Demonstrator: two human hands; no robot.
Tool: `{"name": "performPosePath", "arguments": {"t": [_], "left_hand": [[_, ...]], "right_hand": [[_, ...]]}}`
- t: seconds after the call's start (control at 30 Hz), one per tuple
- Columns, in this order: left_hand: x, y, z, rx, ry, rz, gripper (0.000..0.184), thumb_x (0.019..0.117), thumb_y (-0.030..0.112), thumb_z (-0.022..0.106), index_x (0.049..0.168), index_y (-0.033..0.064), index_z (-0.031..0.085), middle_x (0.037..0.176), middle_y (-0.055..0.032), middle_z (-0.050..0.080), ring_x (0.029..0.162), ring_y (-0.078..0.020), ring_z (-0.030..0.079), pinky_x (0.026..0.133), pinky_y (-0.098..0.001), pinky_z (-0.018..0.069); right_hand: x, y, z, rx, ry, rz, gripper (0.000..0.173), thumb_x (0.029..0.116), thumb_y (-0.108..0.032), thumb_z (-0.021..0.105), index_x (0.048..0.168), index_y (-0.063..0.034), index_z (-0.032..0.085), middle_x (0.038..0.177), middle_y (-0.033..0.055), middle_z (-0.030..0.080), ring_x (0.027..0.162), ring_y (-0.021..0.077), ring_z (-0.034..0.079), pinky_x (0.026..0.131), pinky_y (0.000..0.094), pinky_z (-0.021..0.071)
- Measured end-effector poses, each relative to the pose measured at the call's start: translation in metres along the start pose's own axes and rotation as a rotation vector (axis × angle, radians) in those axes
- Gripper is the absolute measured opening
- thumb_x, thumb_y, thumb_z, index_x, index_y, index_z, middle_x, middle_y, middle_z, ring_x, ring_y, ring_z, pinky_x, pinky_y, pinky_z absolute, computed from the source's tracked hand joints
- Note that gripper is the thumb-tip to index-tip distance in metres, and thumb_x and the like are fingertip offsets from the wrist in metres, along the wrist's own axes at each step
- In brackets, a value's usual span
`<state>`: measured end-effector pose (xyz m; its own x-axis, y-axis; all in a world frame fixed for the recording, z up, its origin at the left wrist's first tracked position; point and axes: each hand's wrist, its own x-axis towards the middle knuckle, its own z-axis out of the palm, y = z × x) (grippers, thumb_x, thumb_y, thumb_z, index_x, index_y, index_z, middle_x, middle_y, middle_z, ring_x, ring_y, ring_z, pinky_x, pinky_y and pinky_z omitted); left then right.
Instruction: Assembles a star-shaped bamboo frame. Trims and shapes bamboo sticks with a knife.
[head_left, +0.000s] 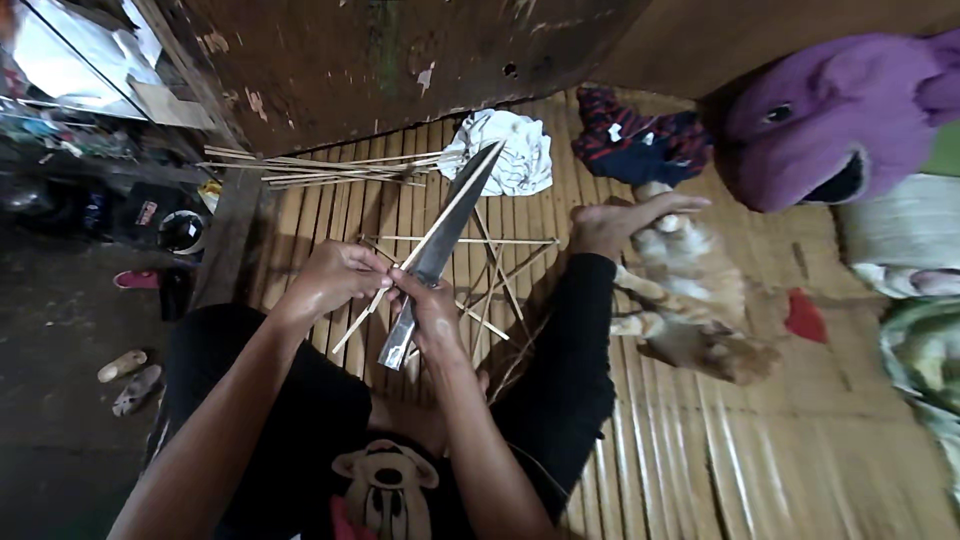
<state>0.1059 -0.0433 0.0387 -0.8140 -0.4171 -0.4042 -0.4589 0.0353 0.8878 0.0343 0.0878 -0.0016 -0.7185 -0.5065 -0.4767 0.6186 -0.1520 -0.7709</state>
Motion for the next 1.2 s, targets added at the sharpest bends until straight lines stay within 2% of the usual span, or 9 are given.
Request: {"name": "performPosePath", "arguments": {"t": [0.17, 0.27, 0.53, 0.6, 0.73, 0.83, 0.93, 1.1, 1.2], "left_hand": [[-0.009, -0.001, 0.002, 0.079, 0.009, 0.011, 0.014, 0.089, 0.002, 0.077, 0.103, 0.0014, 0.074, 0.085, -0.0041, 0.073, 0.066, -0.0054, 0.064, 0.063, -0.0213, 0.0542], [-0.013, 0.002, 0.001, 0.151, 0.003, -0.038, 0.016, 0.0848, 0.005, 0.082, 0.1, 0.0043, 0.077, 0.086, -0.004, 0.075, 0.071, -0.008, 0.068, 0.067, -0.0252, 0.0566], [-0.014, 0.006, 0.0, 0.263, 0.001, -0.033, 0.01, 0.0868, 0.006, 0.081, 0.096, 0.0079, 0.08, 0.084, -0.0015, 0.076, 0.072, -0.0073, 0.069, 0.069, -0.0275, 0.0567], [-0.015, 0.006, 0.0, 0.264, 0.004, -0.025, 0.01, 0.0873, 0.006, 0.081, 0.097, 0.0087, 0.08, 0.085, -0.0013, 0.076, 0.072, -0.0072, 0.069, 0.068, -0.0273, 0.0568], [-0.016, 0.006, 0.0, 0.251, -0.002, -0.02, 0.011, 0.0892, 0.003, 0.078, 0.099, 0.0076, 0.079, 0.089, -0.0022, 0.076, 0.074, -0.0077, 0.069, 0.07, -0.0272, 0.0568], [-0.015, 0.003, 0.003, 0.215, 0.004, -0.006, 0.01, 0.0885, 0.002, 0.078, 0.098, 0.0058, 0.078, 0.087, -0.0028, 0.075, 0.071, -0.0072, 0.069, 0.068, -0.025, 0.0575], [-0.015, 0.001, 0.004, 0.228, 0.011, 0.0, 0.012, 0.0886, 0.003, 0.078, 0.1, 0.0051, 0.077, 0.09, -0.0044, 0.075, 0.078, -0.0101, 0.07, 0.074, -0.03, 0.0582], [-0.015, 0.004, 0.006, 0.254, 0.017, -0.007, 0.012, 0.0887, 0.005, 0.079, 0.1, 0.0067, 0.077, 0.088, -0.0038, 0.075, 0.074, -0.0097, 0.069, 0.071, -0.0298, 0.0571], [-0.015, 0.005, 0.008, 0.274, 0.024, -0.003, 0.012, 0.0882, 0.008, 0.081, 0.1, 0.0079, 0.078, 0.086, -0.0027, 0.075, 0.074, -0.0099, 0.069, 0.071, -0.0308, 0.057]], "right_hand": [[0.001, 0.001, -0.002, 0.02, 0.005, -0.009, 0.004, 0.0968, 0.003, 0.064, 0.098, 0.0016, 0.067, 0.065, 0.0057, 0.066, 0.047, 0.0067, 0.058, 0.046, 0.0186, 0.0505], [0.002, 0.002, -0.003, 0.003, 0.005, -0.012, 0.003, 0.0961, 0.002, 0.065, 0.097, 0.0009, 0.068, 0.063, 0.0052, 0.065, 0.045, 0.0063, 0.055, 0.045, 0.0184, 0.0486], [0.003, 0.003, -0.005, -0.007, -0.008, 0.002, 0.002, 0.0959, 0.001, 0.067, 0.095, -0.0004, 0.066, 0.063, 0.0055, 0.067, 0.046, 0.0059, 0.057, 0.046, 0.0183, 0.049], [0.004, 0.004, -0.007, 0.01, -0.03, 0.003, 0.004, 0.0976, 0.0, 0.065, 0.094, -0.0004, 0.065, 0.063, 0.0057, 0.067, 0.046, 0.0057, 0.057, 0.046, 0.0178, 0.049], [0.005, 0.006, -0.016, 0.106, -0.134, 0.008, 0.01, 0.1032, -0.005, 0.054, 0.101, -0.0017, 0.064, 0.07, 0.0057, 0.068, 0.051, 0.006, 0.06, 0.05, 0.0174, 0.0518], [0.008, 0.008, -0.018, 0.132, -0.135, 0.031, 0.01, 0.1033, -0.003, 0.054, 0.101, -0.0023, 0.064, 0.071, 0.0055, 0.068, 0.051, 0.0067, 0.061, 0.05, 0.0182, 0.0531], [0.009, 0.011, -0.02, 0.113, -0.148, 0.028, 0.013, 0.1029, -0.002, 0.054, 0.097, -0.0031, 0.065, 0.07, 0.0042, 0.067, 0.052, 0.006, 0.06, 0.051, 0.0183, 0.0525], [0.01, 0.014, -0.022, 0.137, -0.162, 0.022, 0.014, 0.1024, -0.001, 0.053, 0.095, -0.0041, 0.065, 0.07, 0.003, 0.067, 0.054, 0.0058, 0.06, 0.053, 0.0177, 0.0526], [0.01, 0.015, -0.025, 0.163, -0.17, 0.01, 0.012, 0.1021, -0.001, 0.052, 0.099, -0.0035, 0.063, 0.07, 0.0041, 0.067, 0.053, 0.0063, 0.061, 0.052, 0.0179, 0.053]]}}
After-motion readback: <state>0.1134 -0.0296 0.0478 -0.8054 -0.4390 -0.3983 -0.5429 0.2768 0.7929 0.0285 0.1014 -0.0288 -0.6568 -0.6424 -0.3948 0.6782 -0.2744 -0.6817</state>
